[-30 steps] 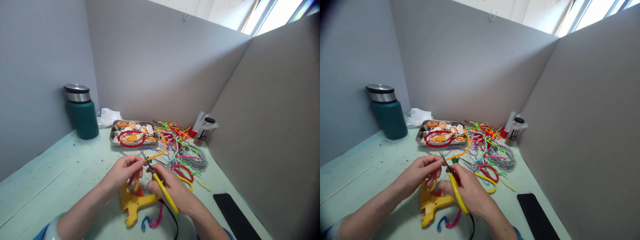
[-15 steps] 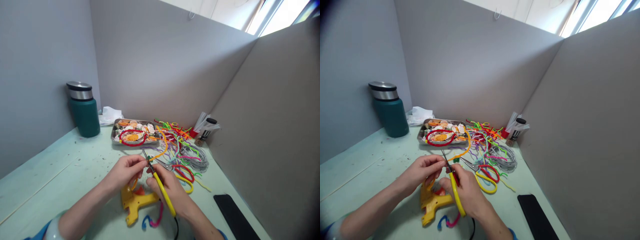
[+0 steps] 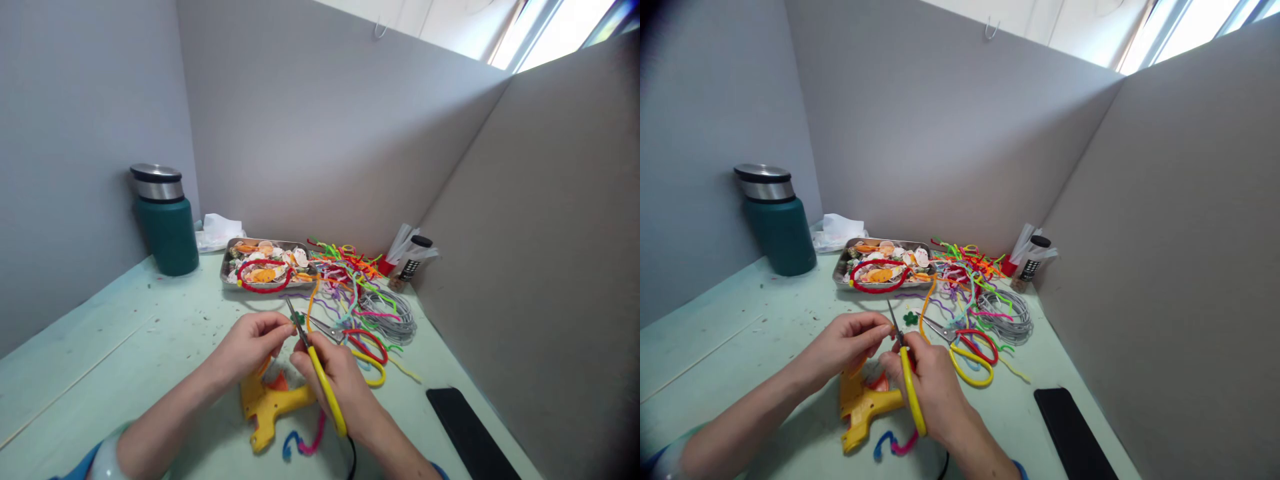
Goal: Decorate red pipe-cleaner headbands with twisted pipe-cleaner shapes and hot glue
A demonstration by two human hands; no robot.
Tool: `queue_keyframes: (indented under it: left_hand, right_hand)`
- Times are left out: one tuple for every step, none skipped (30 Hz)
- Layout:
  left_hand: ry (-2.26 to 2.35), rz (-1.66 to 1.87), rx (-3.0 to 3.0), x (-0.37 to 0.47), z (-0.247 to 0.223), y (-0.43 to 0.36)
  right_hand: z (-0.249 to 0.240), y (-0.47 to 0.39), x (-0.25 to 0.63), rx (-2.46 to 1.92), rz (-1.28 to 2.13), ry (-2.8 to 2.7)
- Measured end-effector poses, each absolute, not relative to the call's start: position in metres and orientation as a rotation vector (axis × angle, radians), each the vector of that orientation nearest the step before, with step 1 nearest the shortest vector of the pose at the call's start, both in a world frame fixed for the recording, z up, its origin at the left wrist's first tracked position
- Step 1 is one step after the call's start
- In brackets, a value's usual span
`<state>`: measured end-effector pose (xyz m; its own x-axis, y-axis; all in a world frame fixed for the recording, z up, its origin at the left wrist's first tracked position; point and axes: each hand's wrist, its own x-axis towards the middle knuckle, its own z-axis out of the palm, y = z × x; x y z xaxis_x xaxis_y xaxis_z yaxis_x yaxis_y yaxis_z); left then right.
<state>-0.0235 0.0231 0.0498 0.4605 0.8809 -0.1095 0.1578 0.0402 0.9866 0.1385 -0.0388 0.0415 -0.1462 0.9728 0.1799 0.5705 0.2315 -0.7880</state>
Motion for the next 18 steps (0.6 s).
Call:
queue_keyframes:
  left_hand:
    - [0.981, 0.728, 1.442, -0.024, 0.051, 0.023]
    - [0.990, 0.752, 1.432, -0.024, 0.051, 0.024]
    - [1.002, 0.792, 1.416, -0.025, 0.052, 0.025]
    - [1.010, 0.838, 1.397, -0.026, 0.052, 0.026]
    - [1.015, 0.886, 1.372, -0.027, 0.052, 0.027]
    - [1.014, 0.923, 1.346, -0.028, 0.052, 0.029]
    - [1.008, 0.948, 1.316, -0.029, 0.052, 0.030]
    - [0.998, 0.962, 1.283, -0.029, 0.052, 0.031]
    - [0.980, 0.964, 1.247, -0.030, 0.052, 0.032]
    - [0.957, 0.958, 1.211, -0.030, 0.052, 0.032]
    - [0.932, 0.947, 1.177, -0.031, 0.052, 0.032]
    - [0.907, 0.930, 1.149, -0.031, 0.053, 0.032]
    - [0.887, 0.911, 1.129, -0.031, 0.053, 0.031]
    - [0.872, 0.890, 1.118, -0.032, 0.053, 0.030]
    - [0.861, 0.873, 1.114, -0.032, 0.053, 0.030]
    - [0.853, 0.859, 1.115, -0.032, 0.052, 0.029]
    - [0.846, 0.849, 1.116, -0.033, 0.052, 0.029]
    - [0.841, 0.841, 1.116, -0.033, 0.051, 0.029]
  right_hand:
    - [0.044, -0.038, 0.141, -1.447, 0.714, -1.843]
    - [0.046, -0.036, 0.145, -1.494, 0.677, -1.873]
    - [0.048, -0.034, 0.150, -1.566, 0.622, -1.901]
    - [0.049, -0.033, 0.158, -1.659, 0.552, -1.927]
    - [0.051, -0.031, 0.167, -1.773, 0.460, -1.938]
    - [0.052, -0.030, 0.178, -1.895, 0.355, -1.929]
    - [0.053, -0.030, 0.190, -2.008, 0.264, -1.906]
    - [0.053, -0.030, 0.204, -2.123, 0.194, -1.861]
    - [0.054, -0.031, 0.220, -2.235, 0.125, -1.814]
    - [0.055, -0.032, 0.236, -2.358, 0.060, -1.742]
    - [0.055, -0.034, 0.253, -2.486, 0.017, -1.653]
    - [0.055, -0.035, 0.269, -2.616, -0.004, -1.559]
    - [0.055, -0.037, 0.286, -2.731, -0.031, -1.459]
    - [0.055, -0.039, 0.301, -2.834, -0.039, -1.356]
    - [0.054, -0.040, 0.314, -2.927, -0.010, -1.248]
    - [0.052, -0.040, 0.326, -2.962, 0.006, -1.201]
    - [0.050, -0.040, 0.335, -2.984, 0.026, -1.172]
    - [0.047, -0.040, 0.343, -2.998, 0.051, -1.152]
